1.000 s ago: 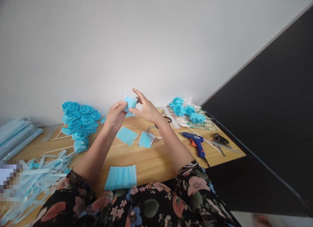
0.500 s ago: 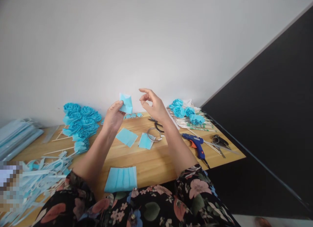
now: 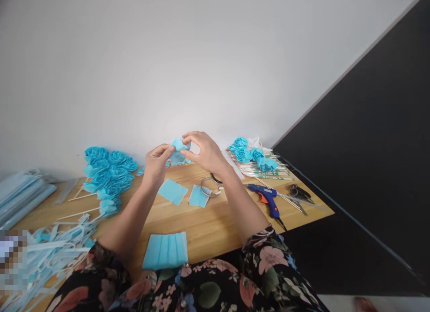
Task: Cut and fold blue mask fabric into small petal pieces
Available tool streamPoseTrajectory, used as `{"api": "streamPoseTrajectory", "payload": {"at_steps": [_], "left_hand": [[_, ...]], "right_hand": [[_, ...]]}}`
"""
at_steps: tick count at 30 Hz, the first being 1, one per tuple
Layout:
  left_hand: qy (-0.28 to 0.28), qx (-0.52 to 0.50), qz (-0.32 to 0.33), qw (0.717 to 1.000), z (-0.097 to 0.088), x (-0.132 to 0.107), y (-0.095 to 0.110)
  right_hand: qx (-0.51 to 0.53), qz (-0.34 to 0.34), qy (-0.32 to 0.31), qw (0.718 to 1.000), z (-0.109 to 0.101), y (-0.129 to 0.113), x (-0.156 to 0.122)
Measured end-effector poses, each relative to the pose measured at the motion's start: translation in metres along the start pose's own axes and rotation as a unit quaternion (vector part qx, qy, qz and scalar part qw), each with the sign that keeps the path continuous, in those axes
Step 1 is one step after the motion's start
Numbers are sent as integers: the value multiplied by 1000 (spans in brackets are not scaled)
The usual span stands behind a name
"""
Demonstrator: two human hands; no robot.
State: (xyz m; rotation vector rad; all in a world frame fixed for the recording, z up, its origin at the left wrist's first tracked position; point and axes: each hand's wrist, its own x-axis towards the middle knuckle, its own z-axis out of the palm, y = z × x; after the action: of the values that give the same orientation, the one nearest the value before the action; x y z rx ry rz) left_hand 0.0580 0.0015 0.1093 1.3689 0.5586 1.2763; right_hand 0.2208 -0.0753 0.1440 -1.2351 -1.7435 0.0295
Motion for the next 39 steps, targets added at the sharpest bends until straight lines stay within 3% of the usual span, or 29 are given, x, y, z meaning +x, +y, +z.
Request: {"api": "streamPoseTrajectory", "payload": {"at_steps": [13,19,28,39], "left_hand": [[-24,-10,-14,1000,2,-2,-4],[-43,7,-4,999,3,-4,-3],[-79,89,16,993,-1,-1,-10],[-110,118,27,987,-1,0,-8]], "right_hand": [[50,82,53,994,1,-2,-1],[45,64,4,997,0,-1,0],[39,73,15,996,0,1,0],[8,60,17,998,1,2,2]]}}
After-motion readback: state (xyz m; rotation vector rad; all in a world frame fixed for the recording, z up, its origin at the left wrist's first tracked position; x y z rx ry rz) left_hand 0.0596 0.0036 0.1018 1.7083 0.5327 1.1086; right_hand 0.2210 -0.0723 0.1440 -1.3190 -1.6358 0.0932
